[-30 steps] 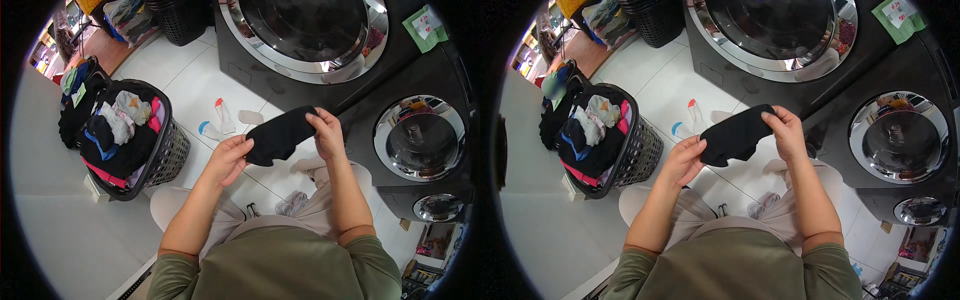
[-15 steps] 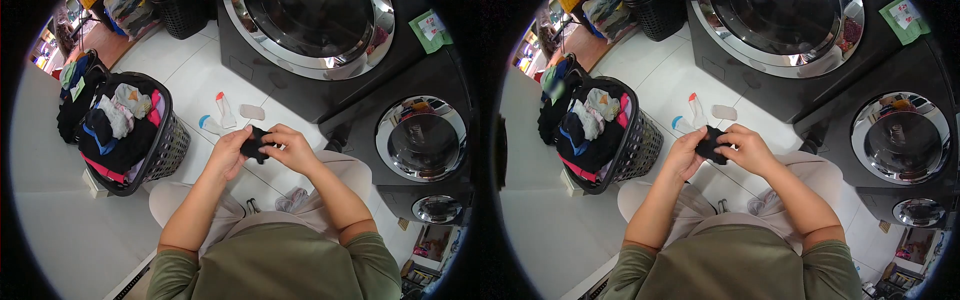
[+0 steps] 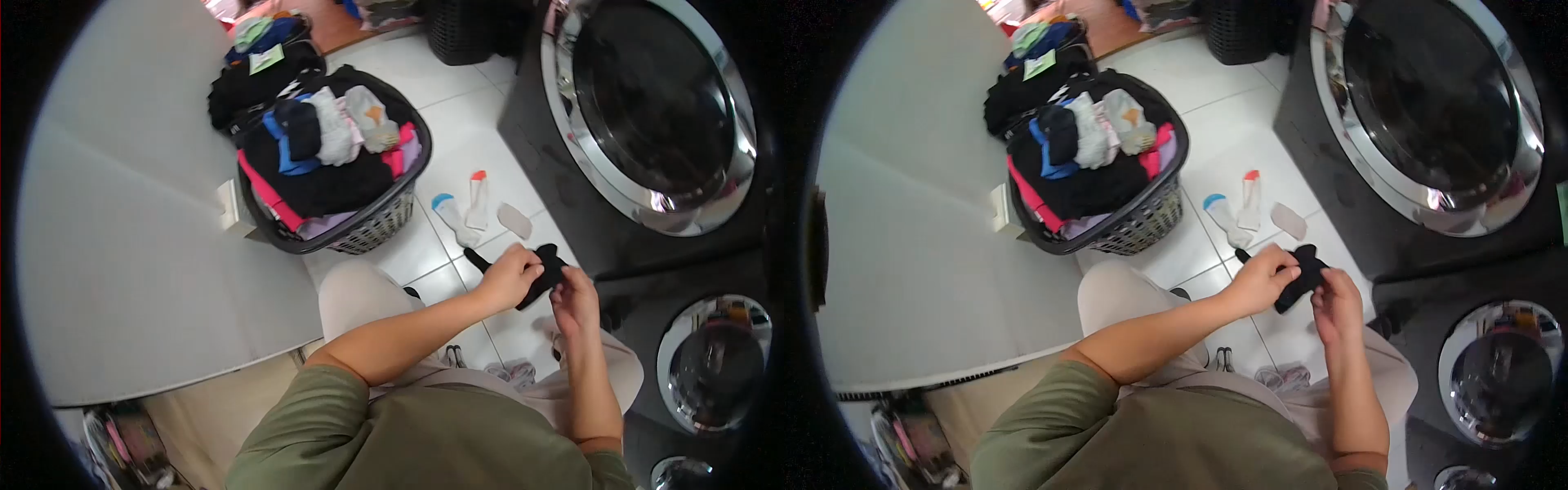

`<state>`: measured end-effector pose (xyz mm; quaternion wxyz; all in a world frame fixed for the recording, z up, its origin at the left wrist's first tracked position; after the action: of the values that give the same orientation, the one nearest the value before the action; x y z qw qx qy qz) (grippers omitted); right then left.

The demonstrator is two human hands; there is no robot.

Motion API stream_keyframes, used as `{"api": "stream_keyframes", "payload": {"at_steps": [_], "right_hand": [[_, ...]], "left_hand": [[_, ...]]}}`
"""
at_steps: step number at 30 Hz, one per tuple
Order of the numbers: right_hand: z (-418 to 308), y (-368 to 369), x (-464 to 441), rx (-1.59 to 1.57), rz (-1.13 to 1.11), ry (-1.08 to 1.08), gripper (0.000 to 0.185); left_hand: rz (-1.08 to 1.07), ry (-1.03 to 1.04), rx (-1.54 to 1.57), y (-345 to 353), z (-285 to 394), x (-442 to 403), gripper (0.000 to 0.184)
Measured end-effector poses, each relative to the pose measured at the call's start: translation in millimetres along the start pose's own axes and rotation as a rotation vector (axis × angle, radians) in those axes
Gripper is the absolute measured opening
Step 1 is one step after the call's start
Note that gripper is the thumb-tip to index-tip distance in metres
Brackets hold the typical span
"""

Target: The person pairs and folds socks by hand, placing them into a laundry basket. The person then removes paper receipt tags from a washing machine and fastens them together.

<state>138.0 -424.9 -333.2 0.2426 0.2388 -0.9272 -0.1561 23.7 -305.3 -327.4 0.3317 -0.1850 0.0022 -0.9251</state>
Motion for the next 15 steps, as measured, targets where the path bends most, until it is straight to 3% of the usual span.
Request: {"api": "stream_keyframes", "payload": {"at_steps": [1,2,6,9,10,12,13,15], "right_hand": [[8,-6,-4,-0.159,-0.002,0.171,0.007],[14,-11,-9,-0.276,-0.143,0.215,0.007],[5,23,19,-0.501,-0.466,0.389,0.019],[5,49,50,-0.190,-0.523,0.434,0.031],[12,46,44,-0.103,-0.561,0.484,0.030],[-5,48,16,0.575,-0.786,0.129,0.030],[-16,56,3,0.920,-0.869,-0.057,0.030],[-75,138,29,1.085,-0.800,-0.900,0.035]], "left_hand": [[-0.142,-0.213,0.164,5,-5,0,0.019],[-0.269,-0.306,0.452,17,-26,-10,0.019],[-0.245,-0.310,0.629,-9,-17,-19,0.019],[-0.250,-0.165,0.685,-19,-5,-19,0.018],[-0.228,-0.118,0.567,-20,-6,-19,0.018],[-0.186,-0.016,0.336,-21,-8,-21,0.019],[-0.166,-0.091,0.433,-27,-12,-25,0.019],[-0.134,-0.267,0.619,-49,-19,-27,0.020]]}}
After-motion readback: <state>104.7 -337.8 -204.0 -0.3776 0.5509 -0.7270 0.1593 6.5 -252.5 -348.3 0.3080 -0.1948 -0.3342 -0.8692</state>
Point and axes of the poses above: each hand's wrist, its own x-axis away from the middle knuckle, its own y-axis out of the palm, z = x × y, the point moved 6 cm from there along -x, towards the middle knuckle, and after that the axes turned 14 degrees about -y, right-handed, at the moved point
